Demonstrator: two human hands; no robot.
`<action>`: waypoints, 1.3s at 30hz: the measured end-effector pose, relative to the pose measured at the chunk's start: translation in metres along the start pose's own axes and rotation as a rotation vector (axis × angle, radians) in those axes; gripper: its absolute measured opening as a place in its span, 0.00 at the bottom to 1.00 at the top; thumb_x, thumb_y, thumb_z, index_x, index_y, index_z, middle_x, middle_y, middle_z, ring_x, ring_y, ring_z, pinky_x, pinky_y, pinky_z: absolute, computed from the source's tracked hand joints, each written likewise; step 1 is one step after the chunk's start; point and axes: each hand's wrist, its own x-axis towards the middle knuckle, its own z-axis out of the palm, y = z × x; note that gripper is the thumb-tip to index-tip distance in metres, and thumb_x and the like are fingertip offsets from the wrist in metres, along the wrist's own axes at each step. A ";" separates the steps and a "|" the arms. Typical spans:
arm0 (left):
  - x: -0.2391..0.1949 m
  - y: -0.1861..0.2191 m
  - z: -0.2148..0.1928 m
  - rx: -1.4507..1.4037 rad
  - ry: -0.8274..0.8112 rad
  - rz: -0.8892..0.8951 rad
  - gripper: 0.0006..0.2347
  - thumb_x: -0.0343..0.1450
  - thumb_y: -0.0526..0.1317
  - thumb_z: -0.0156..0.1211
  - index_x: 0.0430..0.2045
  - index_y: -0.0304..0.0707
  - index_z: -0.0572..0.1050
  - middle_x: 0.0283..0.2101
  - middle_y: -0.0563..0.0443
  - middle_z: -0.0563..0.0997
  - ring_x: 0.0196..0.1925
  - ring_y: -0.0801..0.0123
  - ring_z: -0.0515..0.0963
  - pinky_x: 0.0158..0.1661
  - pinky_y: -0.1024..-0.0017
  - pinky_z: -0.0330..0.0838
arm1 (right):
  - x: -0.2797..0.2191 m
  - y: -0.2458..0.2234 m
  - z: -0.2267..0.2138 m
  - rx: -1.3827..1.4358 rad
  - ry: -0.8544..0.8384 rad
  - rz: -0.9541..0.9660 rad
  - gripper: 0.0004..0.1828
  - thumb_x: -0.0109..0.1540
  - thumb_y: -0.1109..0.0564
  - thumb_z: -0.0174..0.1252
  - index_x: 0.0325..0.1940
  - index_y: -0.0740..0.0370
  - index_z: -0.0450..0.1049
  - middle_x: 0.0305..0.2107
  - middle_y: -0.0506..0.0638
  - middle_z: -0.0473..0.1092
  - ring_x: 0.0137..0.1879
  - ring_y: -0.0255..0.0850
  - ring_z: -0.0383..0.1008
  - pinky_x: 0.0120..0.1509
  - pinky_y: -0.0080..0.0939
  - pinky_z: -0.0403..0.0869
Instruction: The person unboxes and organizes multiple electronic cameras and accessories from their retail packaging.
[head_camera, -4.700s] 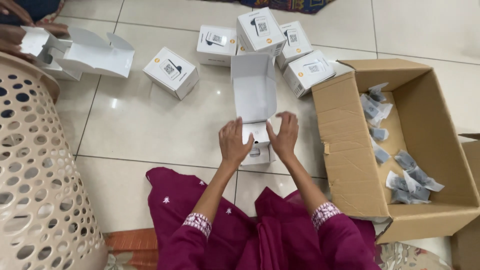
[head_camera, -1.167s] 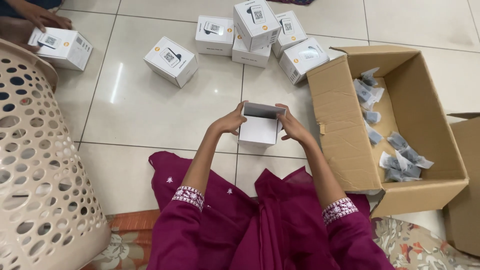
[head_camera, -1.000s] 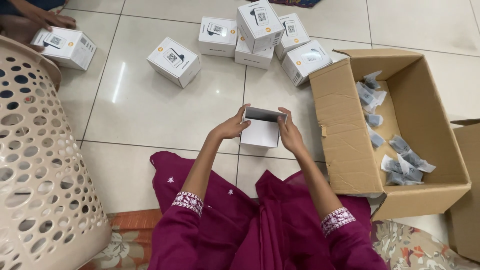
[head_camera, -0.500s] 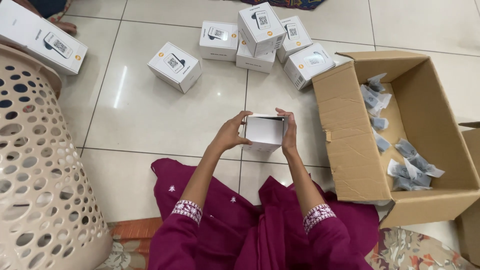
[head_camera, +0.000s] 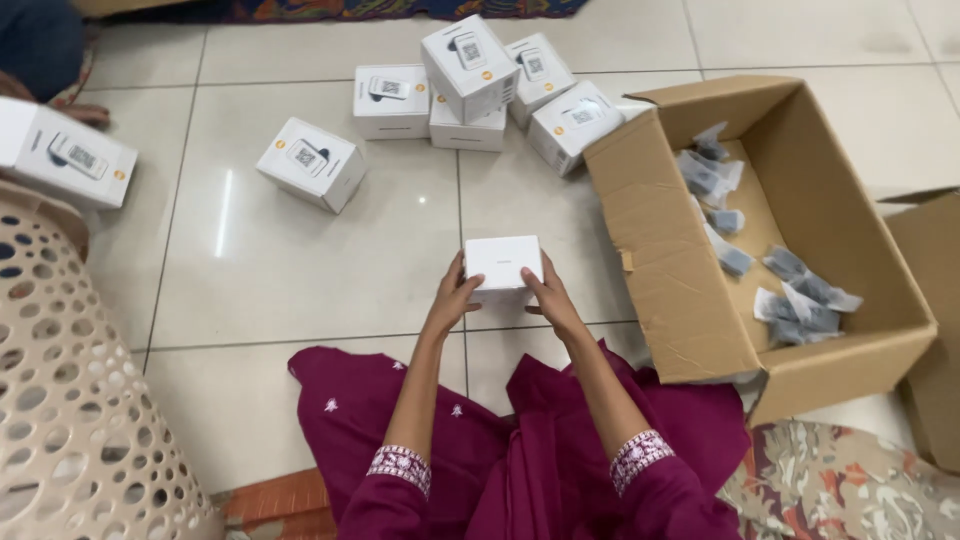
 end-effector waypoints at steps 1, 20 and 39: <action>-0.005 0.007 0.004 0.016 -0.027 0.007 0.39 0.69 0.54 0.58 0.74 0.47 0.45 0.71 0.34 0.63 0.68 0.44 0.70 0.50 0.52 0.82 | -0.006 0.002 -0.008 0.014 0.029 -0.004 0.42 0.65 0.38 0.48 0.81 0.48 0.44 0.72 0.59 0.55 0.77 0.53 0.54 0.73 0.57 0.64; -0.158 0.027 0.557 0.313 -0.871 0.791 0.37 0.70 0.45 0.60 0.73 0.34 0.49 0.74 0.25 0.53 0.75 0.32 0.55 0.71 0.48 0.53 | -0.371 0.196 -0.389 0.321 1.239 -0.423 0.27 0.73 0.54 0.47 0.76 0.64 0.57 0.68 0.58 0.63 0.72 0.47 0.64 0.77 0.48 0.63; 0.075 0.115 0.319 1.536 -0.649 0.580 0.09 0.69 0.43 0.60 0.28 0.37 0.82 0.36 0.38 0.82 0.47 0.49 0.83 0.54 0.56 0.76 | 0.135 0.161 -0.330 -1.235 0.149 0.050 0.38 0.48 0.57 0.70 0.62 0.43 0.71 0.63 0.63 0.62 0.57 0.63 0.68 0.53 0.58 0.74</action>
